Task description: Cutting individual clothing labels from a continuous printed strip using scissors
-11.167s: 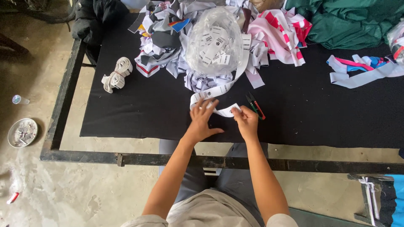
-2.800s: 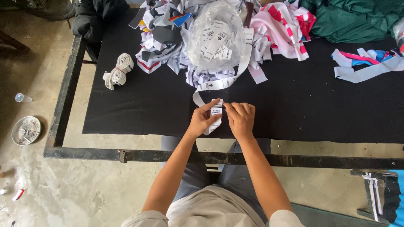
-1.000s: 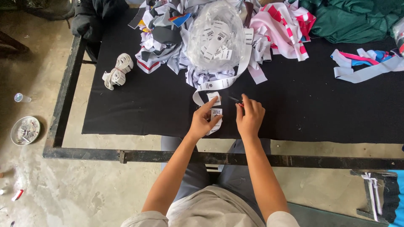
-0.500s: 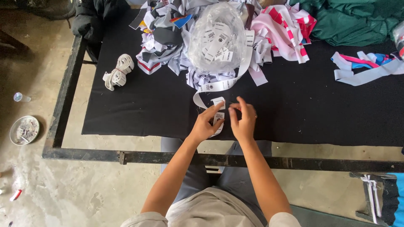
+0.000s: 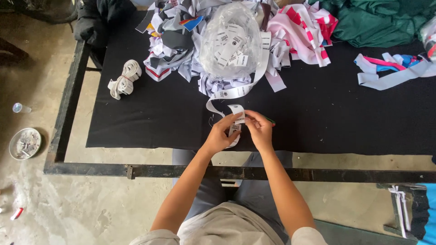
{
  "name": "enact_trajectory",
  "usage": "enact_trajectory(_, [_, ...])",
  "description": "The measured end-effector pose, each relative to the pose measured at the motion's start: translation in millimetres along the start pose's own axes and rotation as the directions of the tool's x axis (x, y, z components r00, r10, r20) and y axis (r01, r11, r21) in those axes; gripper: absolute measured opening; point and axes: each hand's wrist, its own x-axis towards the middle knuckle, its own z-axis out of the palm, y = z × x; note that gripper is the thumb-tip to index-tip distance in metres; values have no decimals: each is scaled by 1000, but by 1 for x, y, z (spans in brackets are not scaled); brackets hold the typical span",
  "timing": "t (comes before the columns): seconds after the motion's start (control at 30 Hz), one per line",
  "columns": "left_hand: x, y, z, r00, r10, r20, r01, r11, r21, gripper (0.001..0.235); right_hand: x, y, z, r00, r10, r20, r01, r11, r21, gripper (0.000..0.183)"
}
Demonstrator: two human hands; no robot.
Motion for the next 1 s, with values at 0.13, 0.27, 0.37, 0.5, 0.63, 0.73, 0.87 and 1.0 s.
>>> enact_trajectory(0.13, [1,-2,0,999,-37,-37,36,999,-24,62,0,-4,-1,1000,-22,-16,21,999,-37,21])
enact_trajectory(0.27, [0,-2,-1,993,-75,-86,71,996,-53,60,0,1,-6,999,-46,-9,45,995,-86,19])
enact_trajectory(0.37, [2,-7,-3,990,-98,-104,90,993,-77,58,3,7,-8,999,-36,-15,35,995,-91,19])
enact_trajectory(0.5, [1,-3,-1,984,-133,-119,119,986,-120,59,1,7,-6,999,37,-34,-39,997,-71,19])
enact_trajectory(0.63, [2,2,-3,982,-144,-125,128,983,-128,57,1,-12,-4,993,103,-59,-105,994,-36,18])
enact_trajectory(0.73, [1,-1,-5,989,-97,-110,86,991,-101,58,0,-14,-3,996,74,-46,-75,996,-39,17])
enact_trajectory(0.87, [2,-3,-4,992,-86,-91,76,992,-102,55,0,-11,-4,1000,5,-4,-5,998,-59,14])
enact_trajectory(1.0, [4,10,-5,995,-84,-55,78,992,-104,49,-1,-11,-4,999,-32,21,34,996,-81,12])
